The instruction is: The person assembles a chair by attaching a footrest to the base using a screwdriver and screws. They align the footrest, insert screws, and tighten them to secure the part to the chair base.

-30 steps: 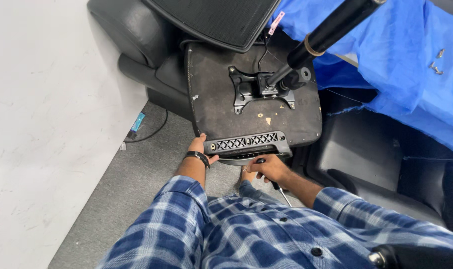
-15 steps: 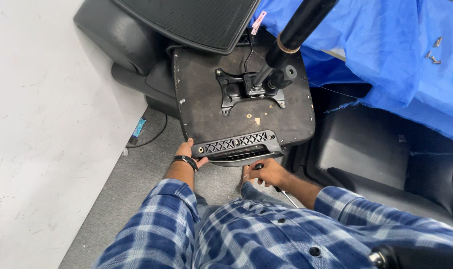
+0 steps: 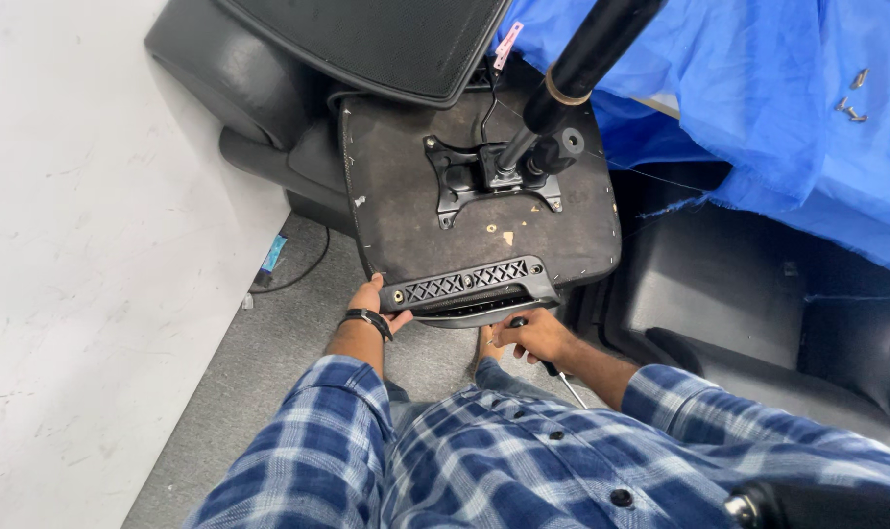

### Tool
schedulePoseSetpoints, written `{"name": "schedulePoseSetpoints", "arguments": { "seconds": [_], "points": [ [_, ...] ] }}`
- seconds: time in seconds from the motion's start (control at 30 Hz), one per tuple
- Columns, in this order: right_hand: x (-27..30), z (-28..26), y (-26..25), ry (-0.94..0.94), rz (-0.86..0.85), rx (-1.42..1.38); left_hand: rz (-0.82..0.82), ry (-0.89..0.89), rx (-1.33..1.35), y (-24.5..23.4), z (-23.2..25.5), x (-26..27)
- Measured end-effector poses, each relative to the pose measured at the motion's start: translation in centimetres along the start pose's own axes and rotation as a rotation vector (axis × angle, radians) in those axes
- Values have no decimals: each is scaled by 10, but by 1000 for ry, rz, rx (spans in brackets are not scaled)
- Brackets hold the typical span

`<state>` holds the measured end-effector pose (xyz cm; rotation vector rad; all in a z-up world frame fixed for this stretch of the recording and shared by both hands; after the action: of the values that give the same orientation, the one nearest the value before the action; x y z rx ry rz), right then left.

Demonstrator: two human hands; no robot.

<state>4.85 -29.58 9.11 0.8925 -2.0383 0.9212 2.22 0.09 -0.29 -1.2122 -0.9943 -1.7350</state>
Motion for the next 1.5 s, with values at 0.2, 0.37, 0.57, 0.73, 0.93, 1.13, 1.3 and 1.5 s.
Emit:
{"name": "schedulePoseSetpoints", "arguments": {
  "seconds": [0.2,0.37,0.57,0.73,0.93,1.13,1.3,1.5],
  "points": [
    [-34,-23,-9,-130,47,-288,-77,32,-88,-8,-1,-9],
    [-95,-51,-26,-50,141,-679,-44,34,-173,-6,2,-14],
    [-92,-50,-19,234,194,-1168,-9,18,-244,-9,8,1],
    [-59,-30,-10,411,105,-1132,-15,-5,-242,-5,8,10],
    [-36,-1,3,215,-105,-1133,-38,-28,-211,-1,5,8],
    [-2,8,16,120,-285,-869,-11,-51,-270,-3,7,-7],
    [13,2,16,82,-357,-719,-7,-37,-283,-7,4,-10],
    [4,-48,42,-56,-192,-309,-22,-85,-155,3,6,-2]
  ]
}}
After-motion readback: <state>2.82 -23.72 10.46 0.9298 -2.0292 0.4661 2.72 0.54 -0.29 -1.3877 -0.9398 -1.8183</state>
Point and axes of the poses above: each hand's wrist, its own x-axis away from the middle knuckle, its own y-axis out of the palm, z = x × y, the point moved 2 cm from there along -x, towards the middle knuckle, and after that the axes turned 12 degrees about x, right-handed, at the moved point
